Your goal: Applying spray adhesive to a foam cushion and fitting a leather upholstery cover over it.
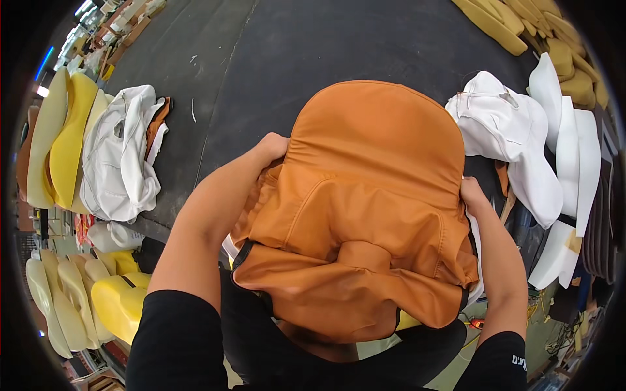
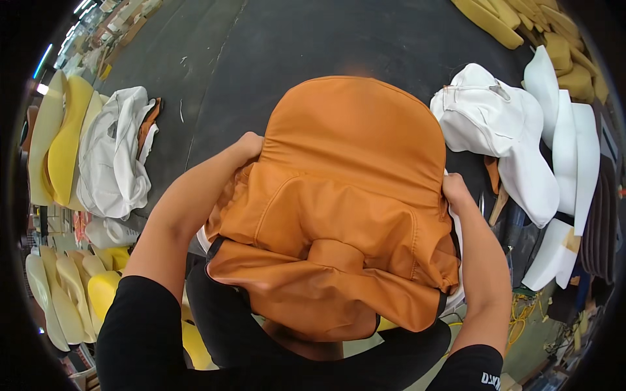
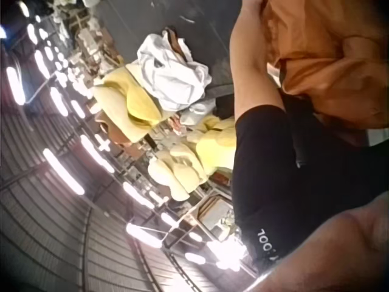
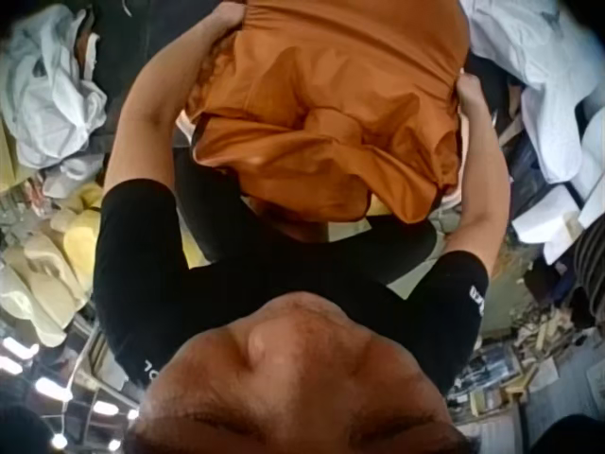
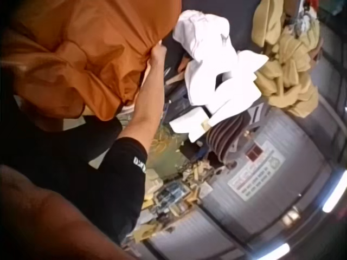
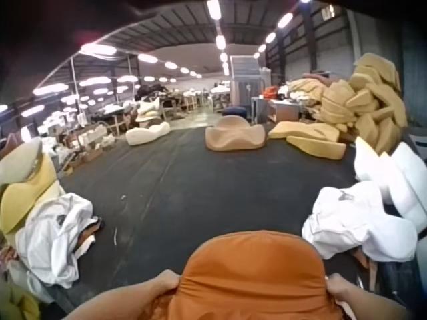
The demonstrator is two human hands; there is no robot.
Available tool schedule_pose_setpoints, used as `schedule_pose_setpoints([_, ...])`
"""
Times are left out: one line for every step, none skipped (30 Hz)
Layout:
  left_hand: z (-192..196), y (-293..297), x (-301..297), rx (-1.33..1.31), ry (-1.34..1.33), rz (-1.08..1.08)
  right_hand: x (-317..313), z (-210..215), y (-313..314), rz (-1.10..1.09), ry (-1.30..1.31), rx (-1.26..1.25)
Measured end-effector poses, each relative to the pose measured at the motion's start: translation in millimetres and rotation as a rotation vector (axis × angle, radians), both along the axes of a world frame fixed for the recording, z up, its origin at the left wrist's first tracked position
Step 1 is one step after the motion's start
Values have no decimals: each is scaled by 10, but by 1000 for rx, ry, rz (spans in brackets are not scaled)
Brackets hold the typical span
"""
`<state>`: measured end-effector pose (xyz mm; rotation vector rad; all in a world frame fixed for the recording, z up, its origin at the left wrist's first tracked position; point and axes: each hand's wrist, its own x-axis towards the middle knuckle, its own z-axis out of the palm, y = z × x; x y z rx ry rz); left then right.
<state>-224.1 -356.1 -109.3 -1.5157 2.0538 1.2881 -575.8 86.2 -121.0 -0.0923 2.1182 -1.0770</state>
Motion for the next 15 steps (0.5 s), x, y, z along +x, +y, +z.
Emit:
schedule_pose_setpoints([136, 16, -141, 9, 25, -24, -240, -86, 151, 31, -15, 41])
schedule_pose_setpoints([232, -5, -247, 12, -13, 43, -432, -101, 249, 65, -36, 82])
schedule_pose_setpoints([269, -69, -238, 6, -70, 125, -336, 64, 62, 93, -51, 105])
schedule_pose_setpoints([225, -133, -178, 45, -42, 154, -183, 242, -160, 20, -134, 26])
schedule_pose_setpoints([113, -175, -124, 93, -7, 172, -93, 383, -321, -65, -207, -48])
schedule_pose_setpoints([-103, -114, -156, 194, 157, 263, -164, 267, -341, -40, -216, -72])
schedule_pose_setpoints([-301, -93, -13, 288, 295, 380, 100, 407, -567, 76, -58, 65])
schedule_pose_setpoints([-348, -142, 127, 70, 230, 205, 253, 511, -687, 13, -13, 124])
schedule_pose_setpoints([-392, -165, 131, -141, 189, 16, 22, 163, -457, -90, -37, 24])
schedule_pose_setpoints([-506, -251, 259, -260, 153, -82, 63, 63, -441, -108, -19, -23])
schedule_pose_setpoints([-619, -318, 281, -379, 125, -183, 87, -11, -430, -130, 7, -71])
schedule_pose_setpoints([-665, -287, 188, -372, 164, -166, 8, -140, -299, -151, 17, -117])
schedule_pose_setpoints([-697, -274, 170, -369, 192, -143, -62, -230, -220, -167, 13, -107])
schedule_pose_setpoints([-750, -358, 146, -547, 125, -449, -164, -306, -170, -88, 142, -55])
schedule_pose_setpoints([-756, -334, 167, -519, 166, -425, -189, -386, -102, -7, 263, 2])
